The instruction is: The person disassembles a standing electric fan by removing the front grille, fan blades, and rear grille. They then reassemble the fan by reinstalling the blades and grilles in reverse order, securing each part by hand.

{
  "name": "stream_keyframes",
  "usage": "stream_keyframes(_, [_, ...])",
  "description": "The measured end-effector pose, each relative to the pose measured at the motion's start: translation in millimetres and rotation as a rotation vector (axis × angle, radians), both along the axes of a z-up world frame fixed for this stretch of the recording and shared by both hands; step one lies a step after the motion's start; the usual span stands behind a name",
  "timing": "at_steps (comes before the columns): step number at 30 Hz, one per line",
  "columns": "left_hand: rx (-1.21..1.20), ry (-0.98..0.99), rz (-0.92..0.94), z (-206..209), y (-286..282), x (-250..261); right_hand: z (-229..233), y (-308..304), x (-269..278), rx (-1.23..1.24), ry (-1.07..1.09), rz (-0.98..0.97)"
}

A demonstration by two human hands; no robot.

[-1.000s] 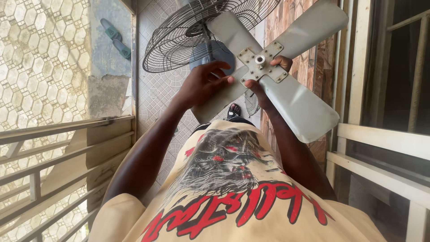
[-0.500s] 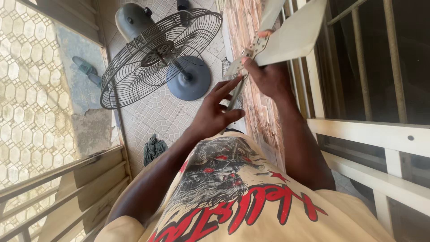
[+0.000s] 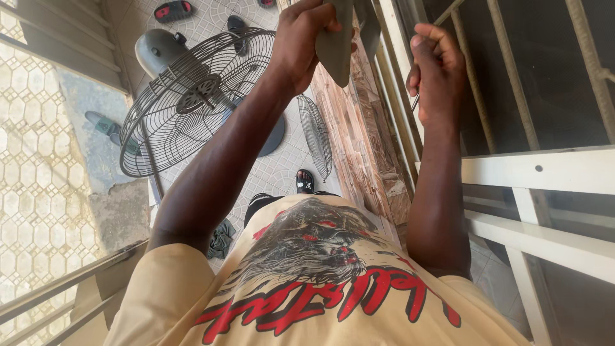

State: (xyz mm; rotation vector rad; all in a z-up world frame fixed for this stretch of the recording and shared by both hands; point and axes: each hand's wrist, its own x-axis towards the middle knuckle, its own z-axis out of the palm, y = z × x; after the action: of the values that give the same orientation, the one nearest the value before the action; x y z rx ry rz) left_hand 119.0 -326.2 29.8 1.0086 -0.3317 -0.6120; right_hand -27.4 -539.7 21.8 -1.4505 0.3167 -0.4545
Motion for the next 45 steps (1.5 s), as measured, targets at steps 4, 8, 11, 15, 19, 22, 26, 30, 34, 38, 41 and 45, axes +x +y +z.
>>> stream_keyframes(4, [0.200,-0.013,0.094,-5,-31,2,-13,5,-14,-0.277,0.099,0.140])
stream_keyframes(8, [0.292,-0.004,0.242,-3,-85,-17,-34,13,-5,-0.664,0.196,0.199])
stream_keyframes(11, [0.462,-0.049,0.288,4,-116,-27,-56,8,20,-0.692,0.578,0.078])
stream_keyframes(15, [0.651,-0.078,0.262,8,-151,-27,-85,-8,45,-0.769,0.708,-0.055])
stream_keyframes(19, [0.726,-0.197,0.311,-9,-180,-21,-108,-18,76,-0.912,0.528,-0.092])
stream_keyframes(22, [0.602,-0.103,0.342,-23,-202,-9,-118,-23,91,-0.938,0.366,-0.162])
stream_keyframes(26, [0.430,-0.133,0.164,-41,-205,9,-122,-27,91,-0.937,0.267,-0.194])
stream_keyframes(30, [0.366,-0.334,0.023,-54,-166,13,-114,-23,87,-0.917,0.182,-0.182])
stream_keyframes(34, [0.385,-0.177,-0.144,-63,-88,1,-109,-17,84,-0.858,0.246,-0.244])
stream_keyframes(38, [0.374,-0.086,-0.144,-83,7,-13,-113,-17,86,-0.930,0.173,-0.344])
stream_keyframes(41, [0.454,0.090,0.000,-106,66,-24,-119,-22,89,-0.949,0.126,-0.356])
stream_keyframes(45, [0.450,0.219,0.151,-132,129,-36,-128,-21,97,-0.946,0.122,-0.385])
